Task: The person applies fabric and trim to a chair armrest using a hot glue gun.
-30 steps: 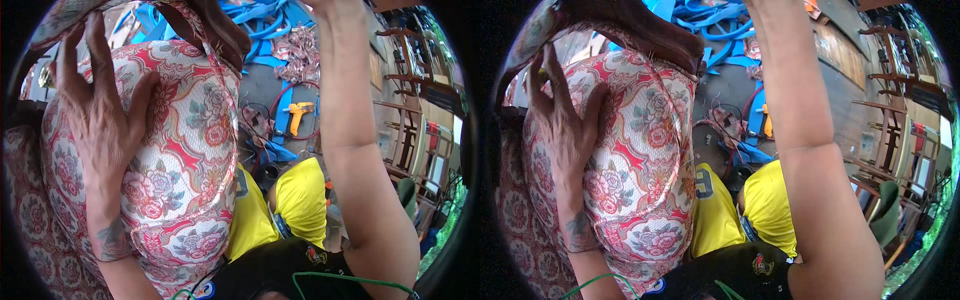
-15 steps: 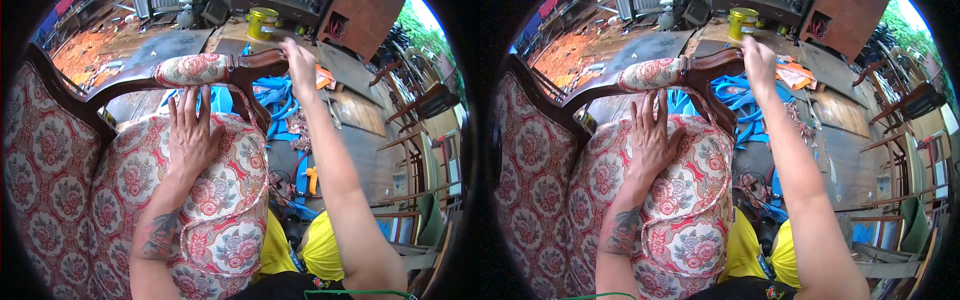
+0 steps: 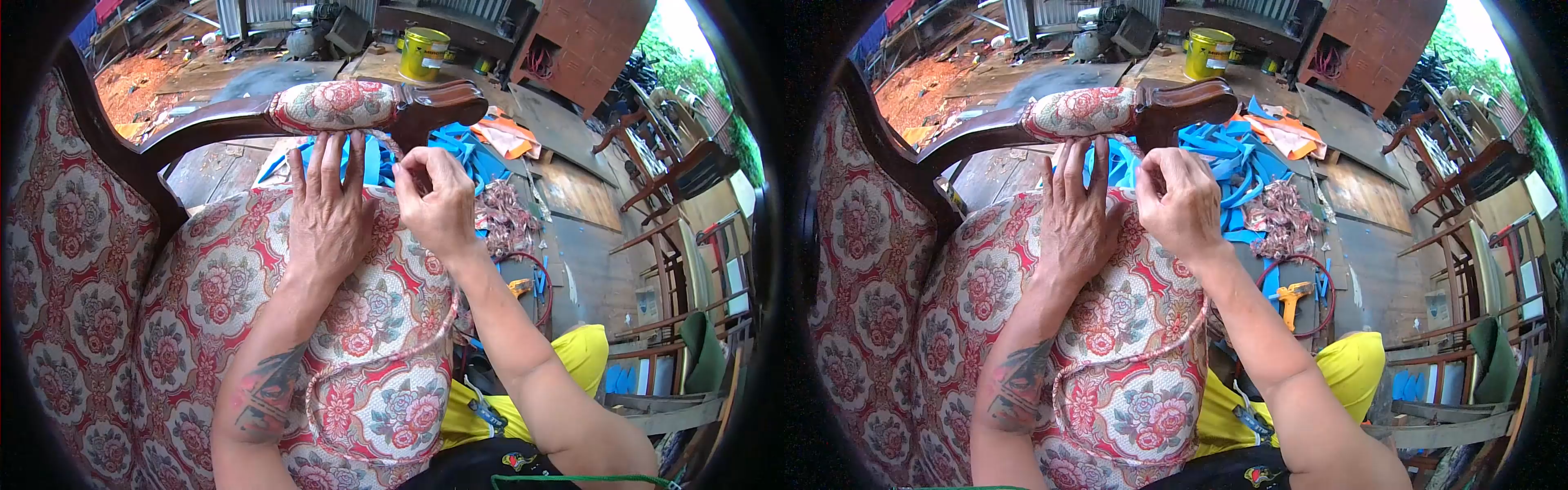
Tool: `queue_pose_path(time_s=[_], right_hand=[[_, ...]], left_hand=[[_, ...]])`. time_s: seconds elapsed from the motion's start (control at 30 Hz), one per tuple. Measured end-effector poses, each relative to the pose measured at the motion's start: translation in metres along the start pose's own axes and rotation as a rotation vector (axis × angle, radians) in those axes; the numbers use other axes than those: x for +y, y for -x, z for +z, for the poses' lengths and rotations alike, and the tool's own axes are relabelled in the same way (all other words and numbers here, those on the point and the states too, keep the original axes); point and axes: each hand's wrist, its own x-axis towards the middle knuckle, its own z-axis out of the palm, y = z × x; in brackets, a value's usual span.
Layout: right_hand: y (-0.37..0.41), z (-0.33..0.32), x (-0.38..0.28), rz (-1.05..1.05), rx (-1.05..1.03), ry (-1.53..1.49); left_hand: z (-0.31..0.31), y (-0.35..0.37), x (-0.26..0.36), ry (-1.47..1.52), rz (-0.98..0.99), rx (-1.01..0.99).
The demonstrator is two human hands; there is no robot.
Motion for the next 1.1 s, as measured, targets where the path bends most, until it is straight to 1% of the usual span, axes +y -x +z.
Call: queue_pose_path(time_s=[0.03,0.1,0.13,0.17,0.23,0.27,0.3,0.37,0.4,0.43,0.5,0.53,0.57,0.63,0.7,0.8,0.83,0.9,0.93,1.0,1.1], right_hand=[[0.004,0.002,-0.002,0.003,0.0,0.001],[0.008,0.009,-0.008,0.246,0.042,-0.344],[0.005,0.007,-0.017,0.425,0.046,-0.506],[0.002,0.006,-0.016,0.426,0.045,-0.509],[-0.006,0.003,-0.011,0.825,-0.125,-0.773],[-0.011,0.003,-0.016,0.865,-0.124,-0.802],[-0.011,0.009,-0.015,0.862,-0.127,-0.798],[-0.009,0.018,-0.013,0.467,0.002,-0.453],[-0.008,0.016,-0.014,0.189,0.063,-0.232],[-0.008,0.014,-0.012,0.185,0.063,-0.231],[-0.005,0.013,-0.007,-0.186,-0.003,0.096],[-0.003,0.017,-0.006,-0.185,-0.046,0.036],[-0.002,0.02,-0.006,-0.187,-0.053,0.04],[-0.003,0.024,-0.005,-0.128,-0.08,-0.049],[-0.005,0.024,-0.005,-0.098,-0.087,-0.058],[-0.004,0.022,-0.006,0.049,-0.131,-0.135],[-0.004,0.02,-0.007,0.051,-0.126,-0.14],[-0.004,0.017,-0.007,0.153,-0.188,-0.22],[-0.004,0.018,-0.005,0.155,-0.178,-0.234],[0.0,0.019,0.003,0.16,-0.254,-0.299],[0.003,0.021,0.008,0.168,-0.24,-0.407]], left_hand=[[0.001,0.0,0.0,0.001,0.001,-0.002],[0.002,0.001,0.0,-0.004,0.0,0.008],[0.002,0.001,0.0,-0.007,-0.001,0.006],[0.002,0.002,0.0,-0.019,-0.006,0.0],[0.003,0.001,-0.001,-0.031,-0.01,-0.003],[0.004,0.002,-0.001,-0.036,-0.005,0.005],[0.005,0.002,-0.001,-0.041,-0.001,0.015],[0.006,0.002,-0.001,-0.042,-0.005,0.019],[0.006,0.002,-0.001,-0.044,-0.005,0.018],[0.006,0.002,-0.001,-0.043,-0.005,0.022],[0.009,0.003,-0.002,-0.068,0.007,0.029],[0.01,0.002,-0.003,-0.064,0.004,0.033],[0.012,0.002,-0.003,-0.083,0.007,0.039],[0.013,0.003,-0.005,-0.095,0.001,0.048],[0.013,0.002,-0.005,-0.129,0.015,0.052],[0.01,0.003,-0.004,-0.102,0.012,0.048],[0.009,0.001,-0.005,-0.105,0.019,0.056],[0.008,0.002,-0.004,-0.11,0.026,0.059],[0.006,0.001,-0.004,-0.108,0.022,0.058],[0.003,0.0,-0.003,-0.092,0.017,0.049],[0.005,0.001,-0.006,-0.125,0.028,0.054]])
